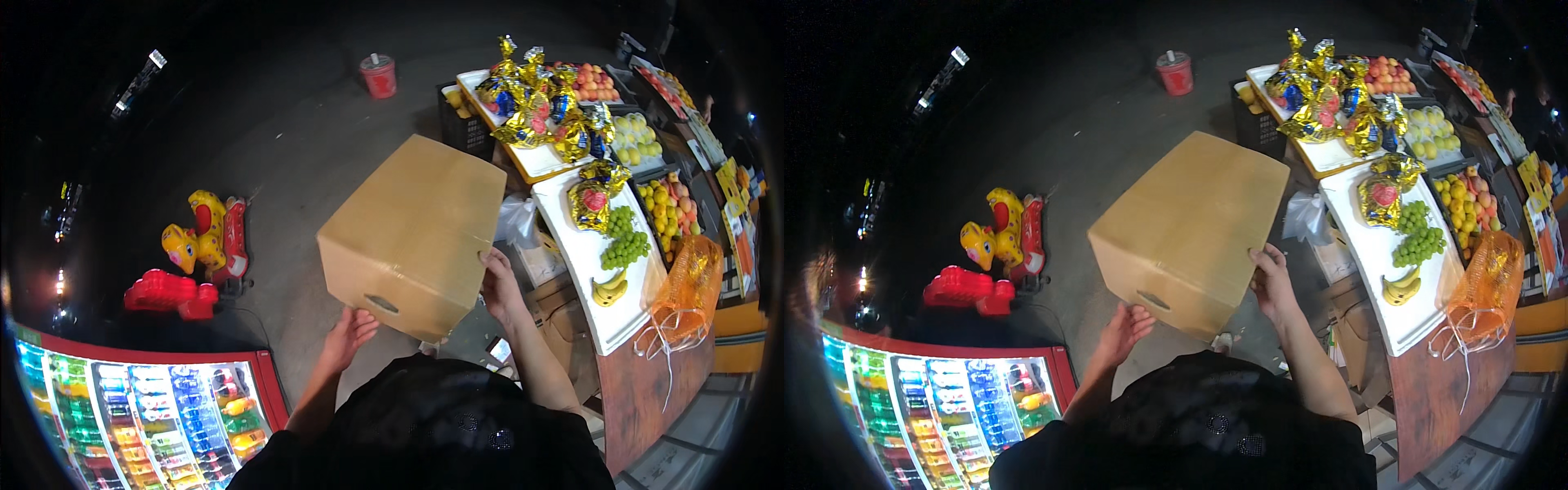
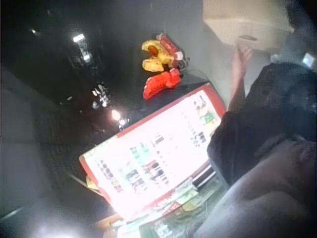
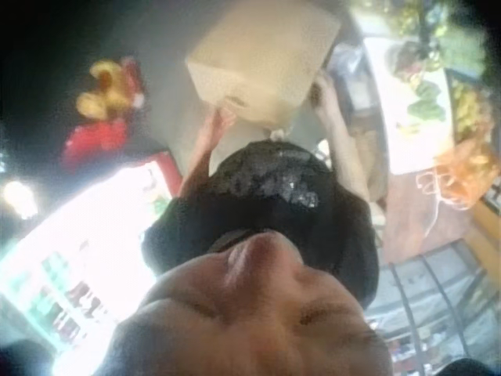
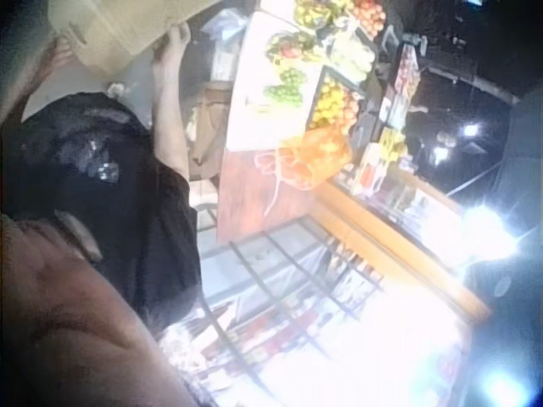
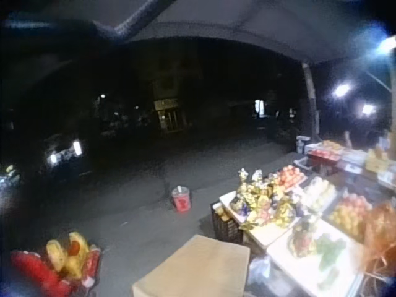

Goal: The person opens a cardboard box with a knife, then retrieves a yellow box from under a table. They proceed to open the yellow box and assemble its internal cardboard dividers.

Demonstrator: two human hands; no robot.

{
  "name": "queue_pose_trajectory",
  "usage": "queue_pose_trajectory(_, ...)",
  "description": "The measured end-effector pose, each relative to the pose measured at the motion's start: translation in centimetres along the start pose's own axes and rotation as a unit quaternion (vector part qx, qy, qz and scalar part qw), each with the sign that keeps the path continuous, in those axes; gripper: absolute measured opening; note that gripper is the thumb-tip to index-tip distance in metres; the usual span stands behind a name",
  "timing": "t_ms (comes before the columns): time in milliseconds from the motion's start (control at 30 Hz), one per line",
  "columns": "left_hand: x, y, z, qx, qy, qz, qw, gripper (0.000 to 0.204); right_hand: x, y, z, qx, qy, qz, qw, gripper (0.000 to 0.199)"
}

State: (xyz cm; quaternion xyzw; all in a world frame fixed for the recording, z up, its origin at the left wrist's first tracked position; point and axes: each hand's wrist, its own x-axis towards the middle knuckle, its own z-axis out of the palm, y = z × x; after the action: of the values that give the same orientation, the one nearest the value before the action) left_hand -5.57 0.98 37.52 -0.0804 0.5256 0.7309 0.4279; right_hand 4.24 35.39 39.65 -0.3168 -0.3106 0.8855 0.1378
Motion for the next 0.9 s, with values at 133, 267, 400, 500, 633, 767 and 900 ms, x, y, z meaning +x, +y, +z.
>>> queue_pose_trajectory(133,1.5,0.3,0.0,-0.025,0.077,0.100,0.992,0.045,-0.4,0.3,1.7,0.035,-0.003,0.000,0.999,0.037)
queue_pose_trajectory(267,1.9,2.3,1.2,-0.155,0.080,0.056,0.983,0.041,-0.6,0.6,1.0,0.054,-0.014,0.034,0.998,0.023)
queue_pose_trajectory(400,4.3,2.0,2.5,0.122,0.247,0.407,0.871,0.040,-0.9,1.3,0.8,0.087,0.030,0.087,0.992,0.033)
queue_pose_trajectory(500,2.7,5.9,5.4,0.235,0.139,0.432,0.860,0.039,-1.7,2.8,0.5,0.122,0.017,0.090,0.988,0.026)
queue_pose_trajectory(633,3.4,7.1,8.0,0.140,0.112,0.313,0.933,0.033,-0.6,6.7,0.3,0.132,0.054,0.120,0.983,0.030)
queue_pose_trajectory(767,3.6,8.8,7.0,-0.102,-0.003,-0.011,0.995,0.034,-0.4,7.7,-0.6,0.111,0.114,0.085,0.984,0.033)
queue_pose_trajectory(900,6.9,8.7,5.8,-0.141,-0.103,-0.099,0.980,0.024,-0.8,7.1,-1.1,0.097,0.074,0.094,0.988,0.032)
